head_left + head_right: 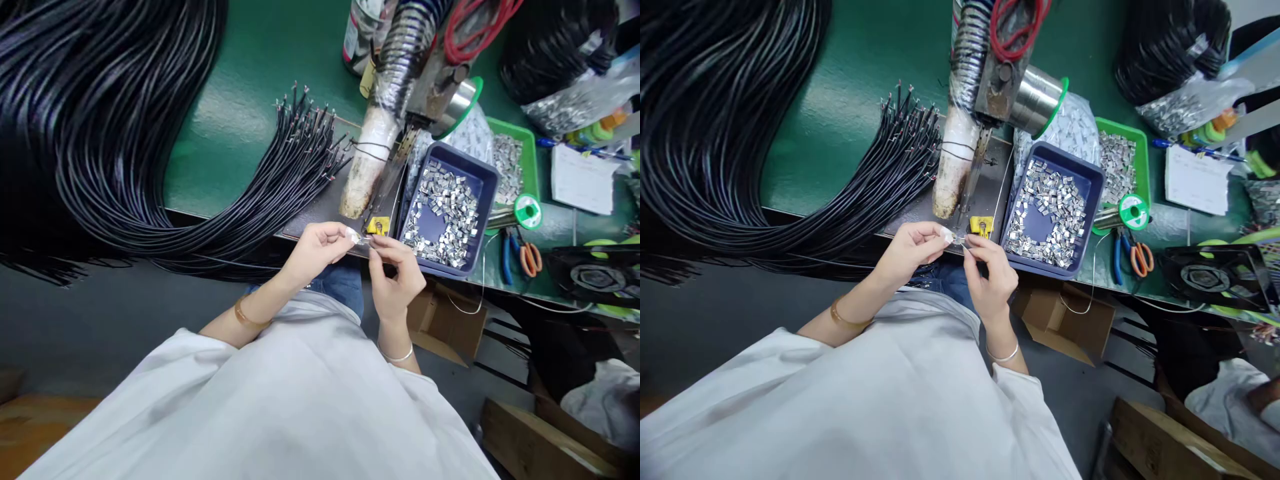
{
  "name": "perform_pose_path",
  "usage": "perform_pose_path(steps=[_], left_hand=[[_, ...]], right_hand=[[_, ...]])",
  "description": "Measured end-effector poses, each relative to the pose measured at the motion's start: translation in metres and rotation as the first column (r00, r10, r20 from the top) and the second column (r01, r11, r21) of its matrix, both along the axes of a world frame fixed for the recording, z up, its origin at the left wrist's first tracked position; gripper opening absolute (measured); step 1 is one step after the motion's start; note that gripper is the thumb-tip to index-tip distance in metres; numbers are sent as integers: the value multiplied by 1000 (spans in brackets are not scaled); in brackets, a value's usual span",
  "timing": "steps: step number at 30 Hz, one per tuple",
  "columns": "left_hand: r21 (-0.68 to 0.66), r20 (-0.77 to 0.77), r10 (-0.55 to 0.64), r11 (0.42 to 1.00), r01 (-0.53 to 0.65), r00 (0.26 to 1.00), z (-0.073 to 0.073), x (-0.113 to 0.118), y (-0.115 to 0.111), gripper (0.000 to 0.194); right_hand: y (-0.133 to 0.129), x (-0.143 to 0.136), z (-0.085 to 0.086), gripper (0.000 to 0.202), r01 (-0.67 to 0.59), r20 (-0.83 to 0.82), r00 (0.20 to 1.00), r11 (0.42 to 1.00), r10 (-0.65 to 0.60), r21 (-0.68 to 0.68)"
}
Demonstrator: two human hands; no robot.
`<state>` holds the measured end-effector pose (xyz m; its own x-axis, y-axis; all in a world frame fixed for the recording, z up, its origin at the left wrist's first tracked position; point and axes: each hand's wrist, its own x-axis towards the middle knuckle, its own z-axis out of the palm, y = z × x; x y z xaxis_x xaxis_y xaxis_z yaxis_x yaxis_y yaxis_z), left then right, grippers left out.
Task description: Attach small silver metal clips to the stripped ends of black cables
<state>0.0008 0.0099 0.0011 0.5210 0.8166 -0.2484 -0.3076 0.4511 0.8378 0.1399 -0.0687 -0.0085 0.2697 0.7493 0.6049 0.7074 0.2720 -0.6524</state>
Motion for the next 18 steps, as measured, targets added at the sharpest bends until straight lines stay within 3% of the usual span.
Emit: perform_pose_path(steps=[9,18], left_hand=[[92,-79,89,992,-82,993,3,6,1,22],[201,-96,194,964,-172,976,6,9,1,9]], right_hand=[[12,-5,-5,15,39,80,996,998,-43,50],[16,-6,1,21,30,91,995,996,-38,88]])
